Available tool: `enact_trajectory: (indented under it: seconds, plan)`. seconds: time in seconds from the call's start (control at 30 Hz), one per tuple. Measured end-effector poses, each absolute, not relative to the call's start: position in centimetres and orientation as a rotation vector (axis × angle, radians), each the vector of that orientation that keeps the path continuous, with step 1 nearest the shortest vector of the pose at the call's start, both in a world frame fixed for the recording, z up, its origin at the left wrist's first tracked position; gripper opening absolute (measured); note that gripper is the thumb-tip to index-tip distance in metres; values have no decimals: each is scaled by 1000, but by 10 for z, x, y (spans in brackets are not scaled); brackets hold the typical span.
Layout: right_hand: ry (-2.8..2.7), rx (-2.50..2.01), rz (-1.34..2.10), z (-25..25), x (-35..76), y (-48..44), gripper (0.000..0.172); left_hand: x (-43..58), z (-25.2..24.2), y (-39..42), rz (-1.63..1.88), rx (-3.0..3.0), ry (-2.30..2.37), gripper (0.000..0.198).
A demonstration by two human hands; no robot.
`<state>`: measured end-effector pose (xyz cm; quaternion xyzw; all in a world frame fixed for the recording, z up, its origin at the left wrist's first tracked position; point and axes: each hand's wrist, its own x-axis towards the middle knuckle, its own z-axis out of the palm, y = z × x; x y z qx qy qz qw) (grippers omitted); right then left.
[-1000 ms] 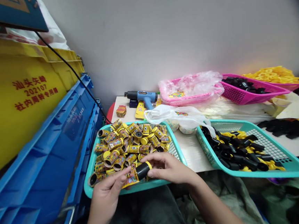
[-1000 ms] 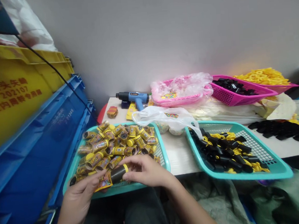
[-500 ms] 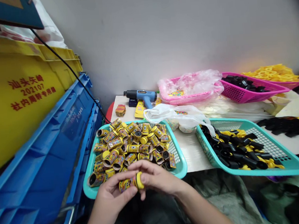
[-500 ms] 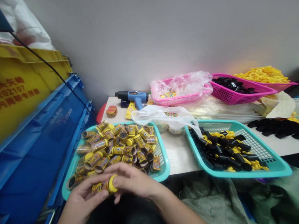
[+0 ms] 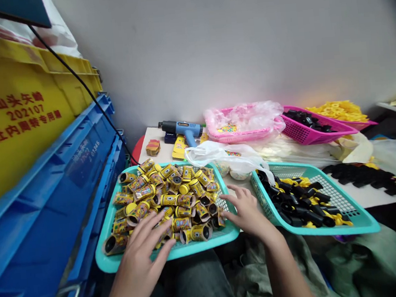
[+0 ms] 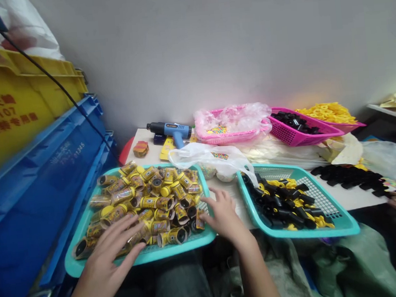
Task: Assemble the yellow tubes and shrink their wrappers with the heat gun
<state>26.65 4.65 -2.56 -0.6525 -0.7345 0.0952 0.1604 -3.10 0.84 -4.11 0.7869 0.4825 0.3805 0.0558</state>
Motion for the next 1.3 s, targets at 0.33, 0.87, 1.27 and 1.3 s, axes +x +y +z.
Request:
enact_trajectory:
  seconds: [0.33,0.87,1.27,1.3]
  plan:
    - [-2272,-1590,262,-23,283,59,16,-30,-31,0,1219,2266,1404,25]
    - [-2484,-1214,583,20,159,62,30,-17,-13,-1,1311,1062,1334,48]
    - [-2894,-1132,664,24,179,83,39,-80,-25,-2,1373,833,1391,47]
    - [-2900,-1100,703,27,179,82,35,-80,-27,0,1359,852,1376,47]
